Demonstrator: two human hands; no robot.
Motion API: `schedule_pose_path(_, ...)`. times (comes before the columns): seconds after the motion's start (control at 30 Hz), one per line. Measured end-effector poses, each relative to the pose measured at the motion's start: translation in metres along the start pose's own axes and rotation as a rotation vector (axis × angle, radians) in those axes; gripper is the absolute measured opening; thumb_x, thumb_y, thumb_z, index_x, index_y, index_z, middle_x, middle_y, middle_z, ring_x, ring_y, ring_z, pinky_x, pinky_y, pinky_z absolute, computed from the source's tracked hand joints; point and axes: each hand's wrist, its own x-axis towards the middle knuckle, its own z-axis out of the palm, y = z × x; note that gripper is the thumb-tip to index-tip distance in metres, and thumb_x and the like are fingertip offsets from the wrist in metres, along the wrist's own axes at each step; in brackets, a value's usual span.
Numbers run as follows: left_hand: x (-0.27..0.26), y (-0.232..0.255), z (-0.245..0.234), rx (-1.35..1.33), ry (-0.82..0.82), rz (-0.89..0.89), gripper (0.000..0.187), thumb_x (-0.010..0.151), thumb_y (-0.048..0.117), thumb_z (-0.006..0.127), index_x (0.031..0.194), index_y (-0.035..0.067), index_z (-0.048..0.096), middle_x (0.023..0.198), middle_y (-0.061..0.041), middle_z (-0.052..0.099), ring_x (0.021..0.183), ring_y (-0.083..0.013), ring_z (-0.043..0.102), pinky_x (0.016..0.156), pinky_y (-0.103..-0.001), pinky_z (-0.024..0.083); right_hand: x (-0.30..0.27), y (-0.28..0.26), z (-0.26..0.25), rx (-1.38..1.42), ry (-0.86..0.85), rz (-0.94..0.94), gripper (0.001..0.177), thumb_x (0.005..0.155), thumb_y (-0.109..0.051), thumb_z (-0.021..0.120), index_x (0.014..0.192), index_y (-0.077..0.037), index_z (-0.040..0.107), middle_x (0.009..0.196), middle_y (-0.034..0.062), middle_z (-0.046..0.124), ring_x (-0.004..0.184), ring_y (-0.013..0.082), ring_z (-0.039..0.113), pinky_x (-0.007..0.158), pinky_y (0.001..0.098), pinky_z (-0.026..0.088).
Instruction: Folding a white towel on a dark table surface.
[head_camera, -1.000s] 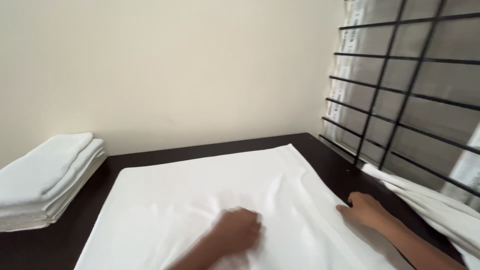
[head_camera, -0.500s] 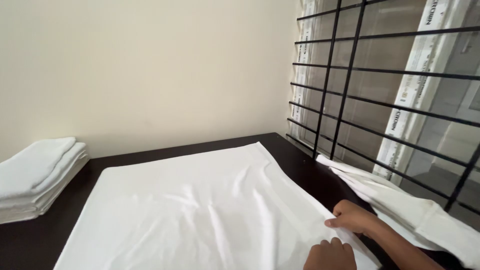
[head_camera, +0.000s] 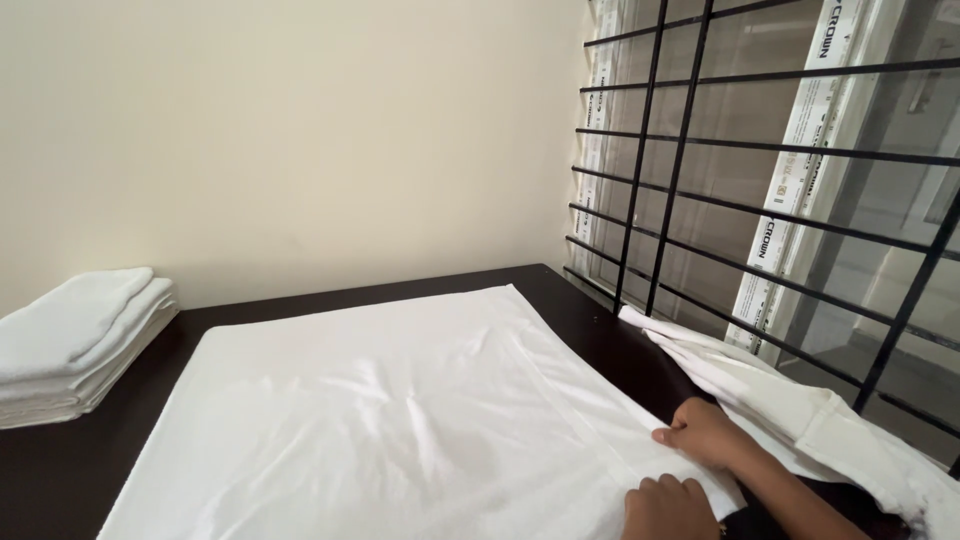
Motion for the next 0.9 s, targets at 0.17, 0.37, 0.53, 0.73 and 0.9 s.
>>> schedule_pose_path(0.17,0.002,-0.010,0.034,-0.016,0.022,-0.051,0.031,0.097,0.019,0.060,0.093,-0.010,0.070,0.083,-0.027,0.068,0.076,-0.0393,0.072,0.062,-0.052,0.055,-0.002,0.007,0.005,-0.085,-0.050,0.034,0.053,0.088,-0.048,0.080,0.069,0.001,0.069,0.061,0.0101,0.064,0.057,0.0161,0.055,0.056,0.0362,0.047)
schedule_pose_path(0.37,-0.019,-0.012,-0.020,0.043,0.226,0.130,0.036,0.100,0.010,0.059,0.117,-0.021,0.064,0.080,-0.026,0.069,0.071,-0.0342,0.072,0.052,-0.045,0.056,-0.007,0.011,0.002,-0.022,-0.041,0.002,0.055,0.086,-0.049,0.080,0.066,0.001,0.070,0.057,0.0085,0.062,0.053,0.0157,0.051,0.052,0.0383,0.043)
schedule_pose_path(0.53,-0.037,-0.031,-0.094,-0.473,-0.247,0.069,0.032,0.100,0.020,0.062,0.103,-0.010,0.071,0.094,-0.028,0.073,0.086,-0.0355,0.072,0.074,-0.043,0.055,-0.041,-0.020,-0.013,-0.230,0.032,0.055,0.054,0.083,-0.055,0.081,0.075,-0.002,0.070,0.067,0.0105,0.066,0.063,0.0224,0.060,0.060,0.0419,0.047)
schedule_pose_path(0.73,-0.064,-0.144,-0.108,-0.923,0.107,-0.016,0.014,0.096,0.011,0.064,0.102,-0.001,0.068,0.097,-0.016,0.074,0.087,-0.0248,0.072,0.079,-0.035,0.058,-0.064,-0.125,-0.021,-0.476,0.228,-0.076,0.042,0.083,-0.045,0.081,0.095,-0.007,0.068,0.096,0.0129,0.074,0.096,0.0327,0.071,0.080,0.0458,0.056)
schedule_pose_path(0.9,-0.177,-0.304,-0.162,-0.377,0.431,-0.497,0.013,0.089,0.006,0.061,0.100,0.003,0.067,0.103,-0.019,0.071,0.095,-0.0323,0.067,0.084,-0.046,0.056,-0.047,-0.235,0.020,-0.276,0.140,-0.417,0.039,0.089,-0.040,0.076,0.093,-0.004,0.062,0.093,0.0161,0.072,0.091,0.0331,0.070,0.079,0.0464,0.055)
